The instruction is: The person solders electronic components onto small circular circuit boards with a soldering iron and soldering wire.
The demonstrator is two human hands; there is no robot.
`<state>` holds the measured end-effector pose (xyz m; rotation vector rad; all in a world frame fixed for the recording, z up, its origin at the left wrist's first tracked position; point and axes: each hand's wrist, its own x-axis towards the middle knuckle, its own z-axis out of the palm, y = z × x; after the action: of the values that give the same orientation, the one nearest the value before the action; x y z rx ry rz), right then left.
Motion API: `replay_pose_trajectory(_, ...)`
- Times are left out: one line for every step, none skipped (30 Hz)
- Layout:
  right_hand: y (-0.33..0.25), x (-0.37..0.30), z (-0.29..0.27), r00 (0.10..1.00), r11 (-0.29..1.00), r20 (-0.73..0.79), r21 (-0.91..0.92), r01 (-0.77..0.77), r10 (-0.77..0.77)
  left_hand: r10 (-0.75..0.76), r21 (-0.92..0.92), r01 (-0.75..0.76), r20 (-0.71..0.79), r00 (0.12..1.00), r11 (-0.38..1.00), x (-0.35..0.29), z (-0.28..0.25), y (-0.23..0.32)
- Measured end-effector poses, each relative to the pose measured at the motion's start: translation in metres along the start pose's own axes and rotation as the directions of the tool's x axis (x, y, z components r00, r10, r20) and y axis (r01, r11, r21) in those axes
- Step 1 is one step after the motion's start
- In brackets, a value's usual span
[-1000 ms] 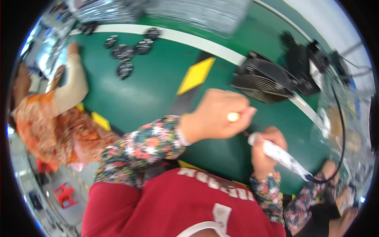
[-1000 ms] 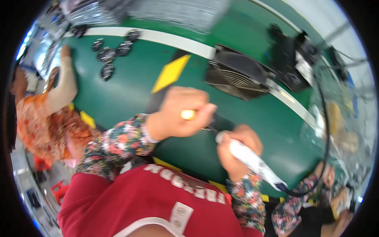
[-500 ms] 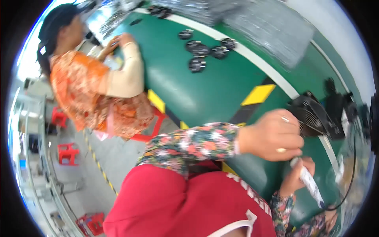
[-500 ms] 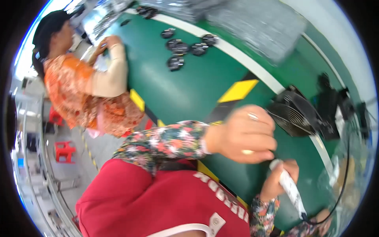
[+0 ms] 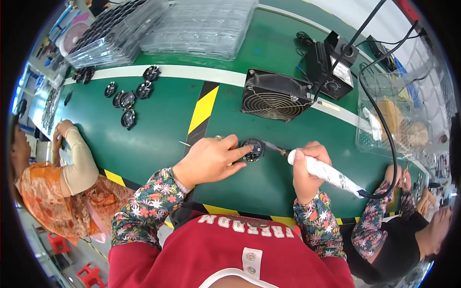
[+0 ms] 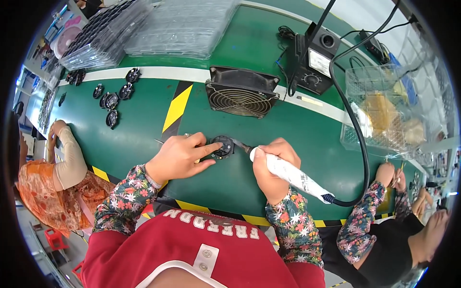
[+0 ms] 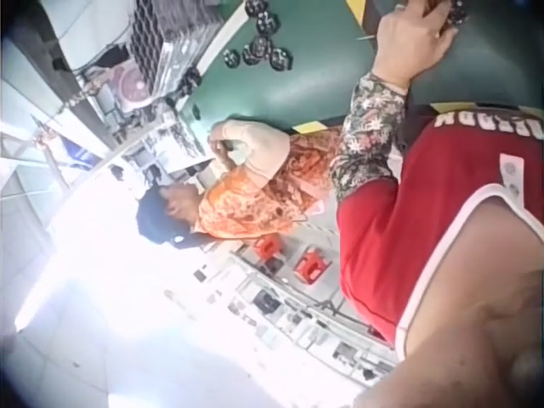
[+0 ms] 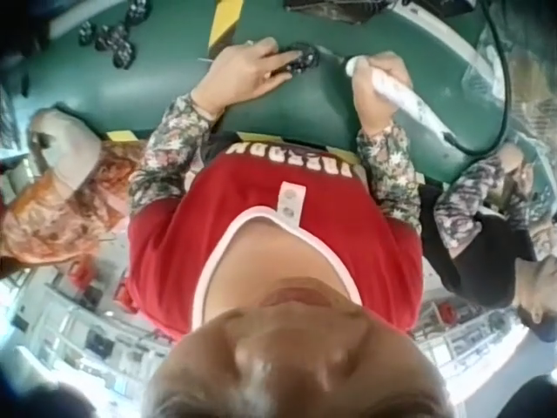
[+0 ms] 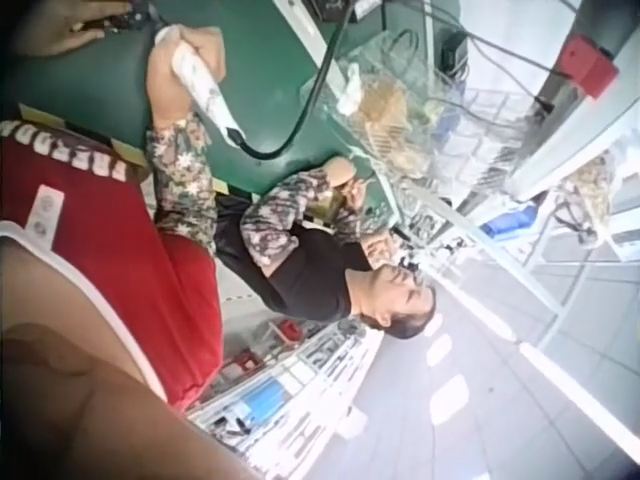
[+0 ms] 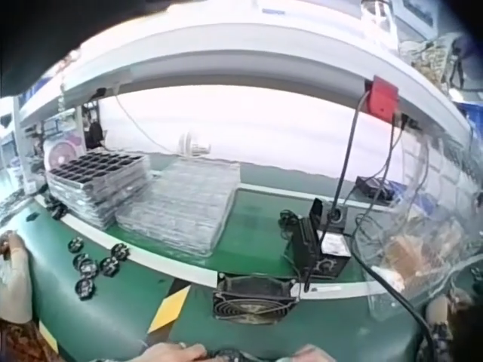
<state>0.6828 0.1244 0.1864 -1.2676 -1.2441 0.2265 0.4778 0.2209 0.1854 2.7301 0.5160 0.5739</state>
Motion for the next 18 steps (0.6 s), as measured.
replay_pose_trajectory(-0.001,0.0,-0.001,1.0,1.0,0.002,-0.001,0.001,-0.001,0.006,-0.001,-0.006,0.006,1.0,1.0,0.001,0.0,0.002)
replay_pose_trajectory(-0.002,0.0,-0.002,1.0,1.0,-0.005,-0.002,-0.003,0.003,-0.002,0.03,0.001,0.022,1.0,1.0,0.003,0.001,0.003)
replay_pose_trajectory(-0.001,0.0,-0.003,1.0,1.0,0.003,-0.002,-0.013,0.013,-0.01,0.061,0.008,0.038,0.999,0.998,0.004,0.002,0.004)
replay_pose_trajectory(-0.001,0.001,-0.004,1.0,1.0,0.014,0.0,-0.023,0.023,-0.008,0.061,0.005,0.042,0.999,0.998,0.005,0.002,0.005)
replay_pose_trajectory(0.0,0.002,-0.005,1.0,1.0,0.009,0.0,-0.026,0.026,-0.004,0.076,0.001,0.043,0.999,0.997,0.006,0.003,0.005)
replay_pose_trajectory(0.0,0.004,-0.005,1.0,1.0,0.006,0.003,-0.015,0.015,-0.002,0.09,-0.002,0.044,0.999,0.996,0.008,0.004,0.004)
replay_pose_trajectory(0.001,0.005,-0.005,1.0,1.0,0.007,0.008,-0.005,0.005,-0.004,0.093,-0.001,0.047,0.999,0.996,0.009,0.005,0.003)
replay_pose_trajectory(0.003,0.006,-0.005,1.0,1.0,0.007,0.013,-0.005,0.005,0.003,0.088,-0.006,0.036,0.999,0.996,0.01,0.007,0.002)
replay_pose_trajectory(0.005,0.009,-0.005,1.0,1.0,0.01,0.008,0.002,-0.003,0.008,0.086,-0.01,0.023,1.0,0.996,0.011,0.008,0.0)
replay_pose_trajectory(0.006,0.009,-0.003,1.0,1.0,0.015,0.017,0.012,-0.012,-0.005,0.102,0.003,0.026,1.0,0.995,0.009,0.007,0.0)
replay_pose_trajectory(0.005,0.009,-0.002,1.0,0.999,0.021,0.041,0.016,-0.017,-0.002,0.079,0.001,0.008,1.0,0.997,0.008,0.006,0.0)
replay_pose_trajectory(0.004,0.007,-0.003,0.999,0.999,0.025,0.024,0.021,-0.021,-0.002,0.059,0.002,-0.013,1.0,0.998,0.007,0.005,0.001)
replay_pose_trajectory(0.0,0.006,-0.002,0.999,0.999,0.032,0.028,0.034,-0.034,0.008,0.078,-0.008,-0.01,1.0,0.997,0.004,0.002,0.005)
replay_pose_trajectory(0.0,0.003,-0.005,0.999,0.999,0.031,0.019,0.034,-0.035,0.0,0.115,0.001,-0.011,1.0,0.993,0.002,0.002,0.008)
replay_pose_trajectory(0.002,0.001,-0.01,0.999,0.999,0.032,0.016,0.042,-0.042,0.07,0.093,-0.064,-0.069,0.995,0.994,0.002,0.009,0.004)
replay_pose_trajectory(0.004,0.0,-0.016,0.999,0.999,0.005,0.006,0.033,-0.033,0.113,0.12,-0.104,-0.075,0.991,0.987,0.007,0.011,0.005)
replay_pose_trajectory(0.012,-0.002,-0.021,0.998,0.998,-0.031,-0.041,0.047,-0.048,0.18,0.17,-0.166,-0.074,0.981,0.972,0.01,0.015,0.002)
replay_pose_trajectory(0.015,-0.003,-0.022,0.994,0.995,-0.081,-0.059,0.075,-0.079,0.255,0.175,-0.236,-0.094,0.962,0.956,0.014,0.016,0.0)
